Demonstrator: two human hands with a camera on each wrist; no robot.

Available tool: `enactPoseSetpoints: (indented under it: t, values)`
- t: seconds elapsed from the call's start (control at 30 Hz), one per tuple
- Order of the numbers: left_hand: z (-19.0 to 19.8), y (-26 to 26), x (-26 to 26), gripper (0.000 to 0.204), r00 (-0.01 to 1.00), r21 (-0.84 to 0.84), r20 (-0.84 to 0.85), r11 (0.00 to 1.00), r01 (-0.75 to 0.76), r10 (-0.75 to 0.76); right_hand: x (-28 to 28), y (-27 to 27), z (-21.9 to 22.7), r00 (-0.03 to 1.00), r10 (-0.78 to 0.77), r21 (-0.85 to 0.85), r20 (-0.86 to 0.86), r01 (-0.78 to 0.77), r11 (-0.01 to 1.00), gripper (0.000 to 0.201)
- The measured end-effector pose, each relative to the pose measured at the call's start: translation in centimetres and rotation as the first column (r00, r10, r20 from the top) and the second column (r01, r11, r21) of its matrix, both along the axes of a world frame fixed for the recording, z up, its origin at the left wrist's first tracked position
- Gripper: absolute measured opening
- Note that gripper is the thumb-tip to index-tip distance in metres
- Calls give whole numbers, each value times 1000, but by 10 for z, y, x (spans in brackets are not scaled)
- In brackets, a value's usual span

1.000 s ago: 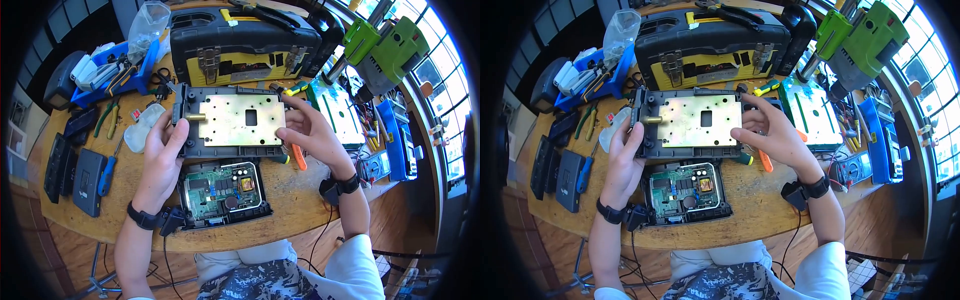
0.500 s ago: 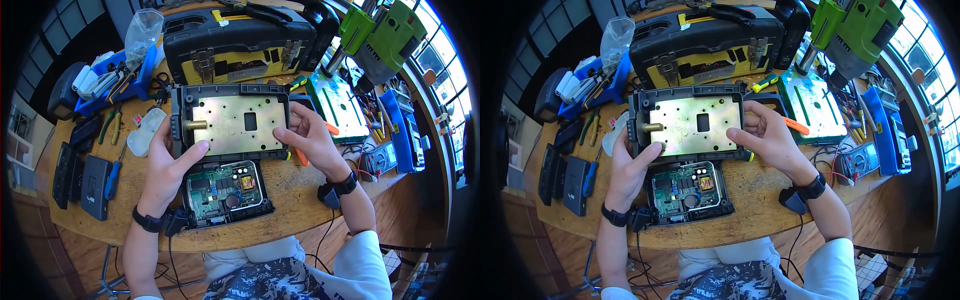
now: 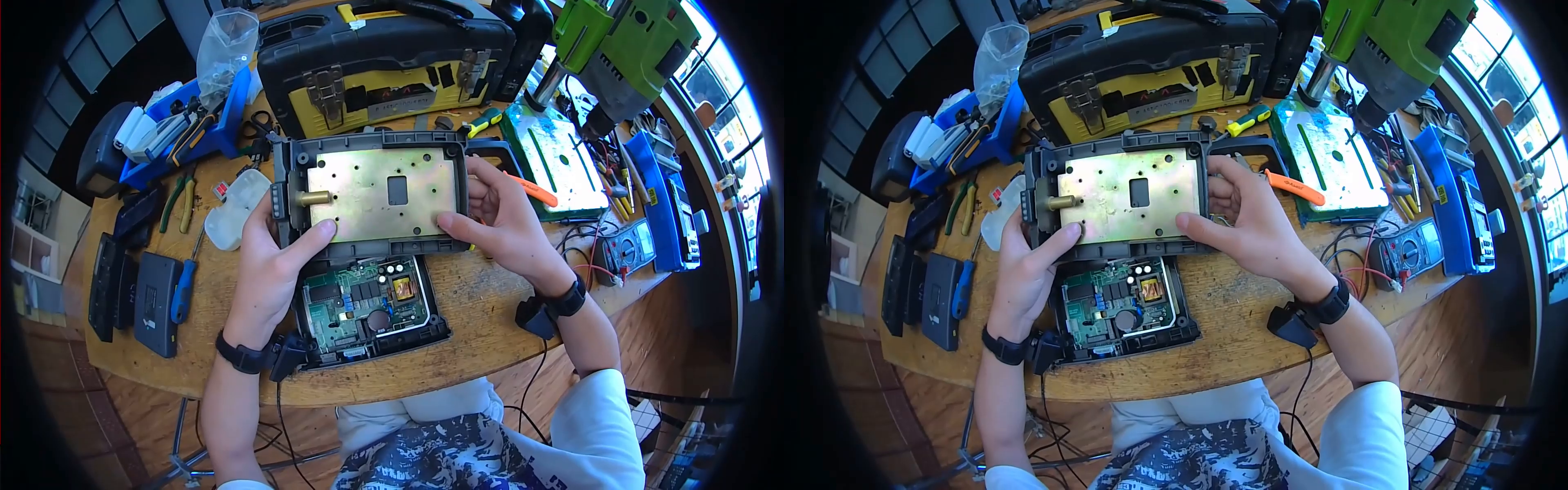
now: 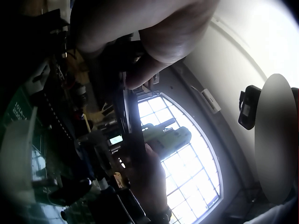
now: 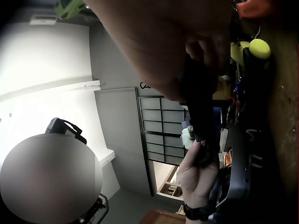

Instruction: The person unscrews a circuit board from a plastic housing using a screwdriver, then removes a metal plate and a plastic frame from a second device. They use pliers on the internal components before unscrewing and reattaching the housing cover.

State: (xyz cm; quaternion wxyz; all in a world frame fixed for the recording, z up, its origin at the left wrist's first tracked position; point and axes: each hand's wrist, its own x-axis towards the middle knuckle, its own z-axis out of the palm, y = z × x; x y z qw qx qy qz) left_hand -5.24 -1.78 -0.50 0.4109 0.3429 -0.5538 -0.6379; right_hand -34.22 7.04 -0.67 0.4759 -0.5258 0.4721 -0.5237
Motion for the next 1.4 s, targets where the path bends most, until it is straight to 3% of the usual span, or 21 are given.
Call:
enactPoseSetpoints:
  t: [0.2, 0.5, 0.73, 1.0, 1.4]
  values:
    - [-4, 7, 2, 52, 992, -128, 120, 991, 37, -22, 0, 2, -3, 983, -102, -125, -150, 84, 989, 50]
    - [-1, 8, 3, 53, 991, -136, 130, 989, 58, -40, 8, 5, 1, 977, -146, -131, -158, 126, 983, 40]
    - [-1, 8, 4, 53, 990, -89, 127, 994, 70, -58, 10, 8, 6, 971, -158, -126, -180, 136, 983, 41]
    - [0, 9, 5, 55, 986, -149, 154, 985, 92, -68, 10, 9, 4, 947, -189, -155, -261, 152, 976, 44]
    - [7, 10, 3, 55, 979, -189, 201, 979, 80, -41, 10, 9, 2, 964, -178, -121, -195, 156, 980, 50]
